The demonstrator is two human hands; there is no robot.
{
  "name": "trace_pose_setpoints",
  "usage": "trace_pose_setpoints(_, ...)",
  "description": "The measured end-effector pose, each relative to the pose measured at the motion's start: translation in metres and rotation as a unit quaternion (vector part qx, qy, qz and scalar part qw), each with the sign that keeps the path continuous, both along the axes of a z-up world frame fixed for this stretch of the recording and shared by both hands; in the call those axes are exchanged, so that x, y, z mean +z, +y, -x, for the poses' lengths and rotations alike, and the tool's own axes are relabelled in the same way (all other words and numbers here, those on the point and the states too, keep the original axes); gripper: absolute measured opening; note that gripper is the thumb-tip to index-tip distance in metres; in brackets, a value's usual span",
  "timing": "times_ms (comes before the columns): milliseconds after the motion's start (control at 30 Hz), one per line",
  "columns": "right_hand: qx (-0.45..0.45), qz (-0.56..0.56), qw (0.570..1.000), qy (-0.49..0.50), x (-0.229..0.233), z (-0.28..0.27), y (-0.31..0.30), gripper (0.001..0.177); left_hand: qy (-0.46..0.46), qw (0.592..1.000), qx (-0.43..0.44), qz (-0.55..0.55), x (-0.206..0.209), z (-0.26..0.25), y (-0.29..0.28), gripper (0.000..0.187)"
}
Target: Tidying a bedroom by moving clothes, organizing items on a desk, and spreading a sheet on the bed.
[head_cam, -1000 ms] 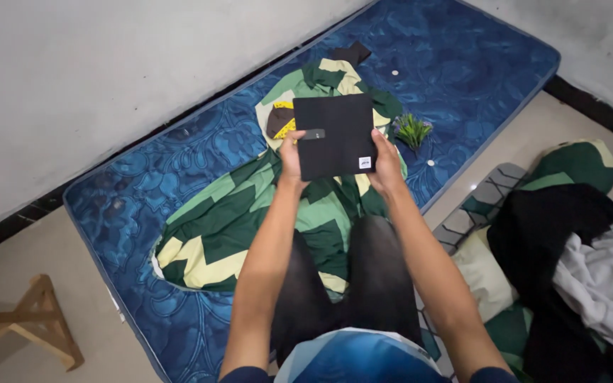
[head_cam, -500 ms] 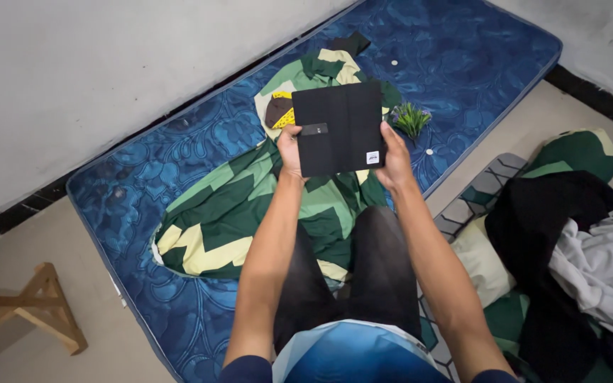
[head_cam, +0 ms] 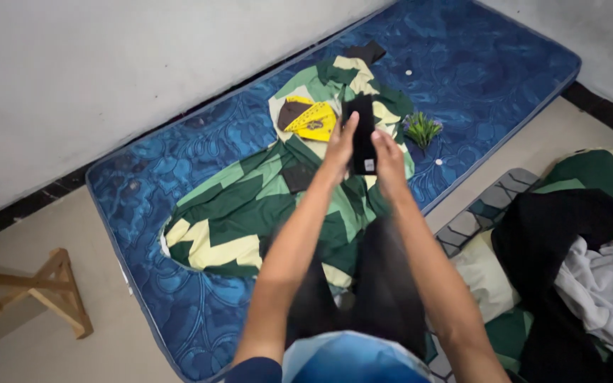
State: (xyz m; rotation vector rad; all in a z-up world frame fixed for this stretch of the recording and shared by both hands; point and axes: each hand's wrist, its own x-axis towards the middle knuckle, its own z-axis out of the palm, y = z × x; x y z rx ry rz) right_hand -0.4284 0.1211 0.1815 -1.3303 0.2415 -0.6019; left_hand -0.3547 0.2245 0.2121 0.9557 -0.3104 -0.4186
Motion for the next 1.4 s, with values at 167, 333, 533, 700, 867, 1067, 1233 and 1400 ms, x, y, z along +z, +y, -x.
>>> trace_pose_setpoints(167,-0.053,0.020,0.998,0.024,-0.011,-0.004,-0.012,0.042,-0.093,0.979,0.129,-0.130,-0.052,-0.022,-0.061,0.069)
trace_pose_setpoints(333,-0.070,-0.044,0.996,0.015,0.037,0.016,-0.040,0.047,0.021,0.993,0.070,-0.096,0.016,0.003,-0.067,0.053)
trace_pose_setpoints(533,-0.073,-0.143,0.981,0.112,0.233,0.072,-0.038,0.042,0.041,0.997,0.016,-0.066,0.173,0.049,-0.059,0.046)
trace_pose_setpoints(700,-0.080,-0.213,0.972,0.065,0.381,0.114,-0.031,0.042,0.032,0.996,-0.048,-0.067,0.323,0.091,-0.048,0.056)
trace_pose_setpoints(867,-0.102,-0.225,0.969,0.028,0.495,0.150,-0.010,0.051,0.048,0.995,-0.078,-0.040,0.411,0.126,-0.042,0.058)
trace_pose_setpoints(1067,-0.141,-0.159,0.975,0.067,0.550,0.194,0.022,0.064,0.064,0.978,-0.198,0.000,0.458,0.156,-0.020,0.064)
trace_pose_setpoints(1233,-0.189,-0.122,0.973,0.045,0.544,0.235,0.036,0.058,0.067,0.961,-0.266,0.030,0.498,0.197,0.000,0.066)
trace_pose_setpoints(1400,-0.240,-0.134,0.961,0.004,0.541,0.277,0.031,0.052,0.072,0.946,-0.313,0.051,0.498,0.231,-0.017,0.067)
